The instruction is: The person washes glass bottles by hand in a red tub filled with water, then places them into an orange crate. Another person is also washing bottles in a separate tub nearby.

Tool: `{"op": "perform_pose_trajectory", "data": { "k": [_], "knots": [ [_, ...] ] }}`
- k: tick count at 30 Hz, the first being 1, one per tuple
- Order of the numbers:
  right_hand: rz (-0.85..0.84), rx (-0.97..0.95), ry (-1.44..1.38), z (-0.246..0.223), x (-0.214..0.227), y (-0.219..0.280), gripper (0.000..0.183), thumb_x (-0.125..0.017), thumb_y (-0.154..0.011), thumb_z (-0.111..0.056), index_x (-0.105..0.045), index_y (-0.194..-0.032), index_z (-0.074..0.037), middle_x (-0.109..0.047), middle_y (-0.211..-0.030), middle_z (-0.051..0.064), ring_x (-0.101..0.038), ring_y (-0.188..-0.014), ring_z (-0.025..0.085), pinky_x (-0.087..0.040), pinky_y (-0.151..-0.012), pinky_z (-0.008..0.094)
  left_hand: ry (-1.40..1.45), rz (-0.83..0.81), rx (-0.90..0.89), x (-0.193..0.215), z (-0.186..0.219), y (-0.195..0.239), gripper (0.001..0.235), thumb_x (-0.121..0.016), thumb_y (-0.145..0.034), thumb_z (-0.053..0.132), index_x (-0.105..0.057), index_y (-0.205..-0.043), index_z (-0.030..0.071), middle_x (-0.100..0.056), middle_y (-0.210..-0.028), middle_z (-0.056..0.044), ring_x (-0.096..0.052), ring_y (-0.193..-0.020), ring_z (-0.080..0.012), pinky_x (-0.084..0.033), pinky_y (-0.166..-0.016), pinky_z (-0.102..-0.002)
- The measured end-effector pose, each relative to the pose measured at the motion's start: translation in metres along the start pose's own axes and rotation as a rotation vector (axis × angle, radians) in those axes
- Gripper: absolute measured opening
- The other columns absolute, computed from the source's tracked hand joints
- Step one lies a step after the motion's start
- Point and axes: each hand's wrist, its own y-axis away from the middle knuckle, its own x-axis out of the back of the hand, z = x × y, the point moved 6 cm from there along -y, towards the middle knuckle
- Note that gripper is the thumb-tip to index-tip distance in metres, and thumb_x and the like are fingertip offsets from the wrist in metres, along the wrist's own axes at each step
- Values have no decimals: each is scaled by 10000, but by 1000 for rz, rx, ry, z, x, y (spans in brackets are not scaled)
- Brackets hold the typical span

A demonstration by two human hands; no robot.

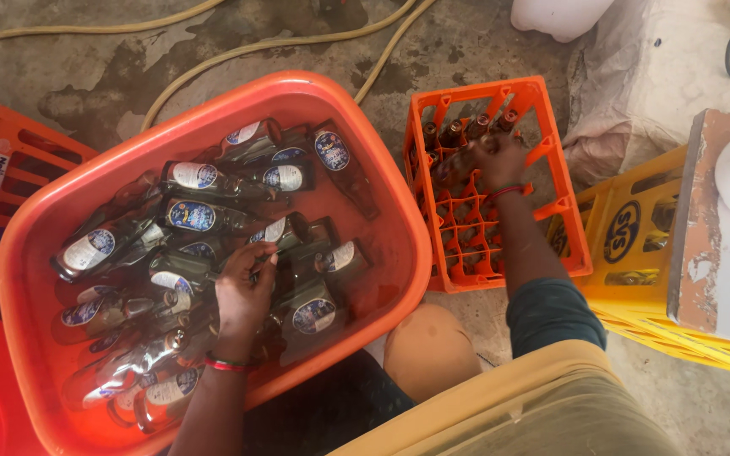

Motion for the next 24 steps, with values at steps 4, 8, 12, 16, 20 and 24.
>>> {"op": "perform_pose_trajectory", "data": {
  "k": [4, 8, 12, 16, 20, 24],
  "knots": [
    [-82, 89, -55, 21, -58, 13, 468, -809, -858, -419, -733, -1124, -42, -751, -1013, 165, -748, -866, 266, -632, -770, 429, 12, -11, -1, 1, -2, 0, 158, -710, -932, 36, -727, -1089, 36, -723, -1174, -89, -729, -1063, -196, -614, -869, -298],
    [-245, 160, 259, 40, -123, 29, 370, -760, -905, -325, -729, -1172, -70, -704, -1122, 154, -696, -971, 325, -592, -879, 485, -3, -13, -7, 1, 3, 2, 168, -710, -928, 33, -724, -1095, 29, -721, -1175, -94, -726, -1067, -200, -609, -876, -301],
    [-273, 51, 323, 57, -154, 36, 385, -727, -910, -310, -704, -1190, -46, -611, -1246, 185, -635, -1054, 361, -561, -907, 500, -43, -21, -36, 2, 7, -2, 158, -716, -923, 45, -734, -1080, 31, -733, -1165, -90, -723, -1071, -210, -606, -882, -308],
    [-333, -21, 360, 53, -176, 24, 350, -642, -973, -296, -692, -1158, -3, -603, -1268, 195, -654, -1030, 374, -574, -868, 505, -53, -33, 13, 4, 1, 3, 165, -714, -917, 65, -734, -1080, 45, -739, -1156, -87, -730, -1065, -213, -599, -883, -322],
    [-495, 5, 466, 42, -137, -14, 327, -606, -1041, -283, -681, -1160, 12, -625, -1187, 181, -669, -1007, 326, -584, -862, 473, -143, -135, 56, -8, -6, -2, 239, -737, -899, 196, -733, -1099, 67, -728, -1150, -112, -726, -1043, -274, -587, -874, -376],
    [-314, 290, 16, -69, -64, -53, 207, -601, -1074, -181, -676, -1168, -12, -639, -1115, 117, -660, -981, 236, -577, -878, 399, -313, -343, 205, -40, -8, -1, 409, -778, -851, 387, -729, -1142, 104, -693, -1189, -140, -680, -1070, -346, -553, -891, -465]
  ]
}}
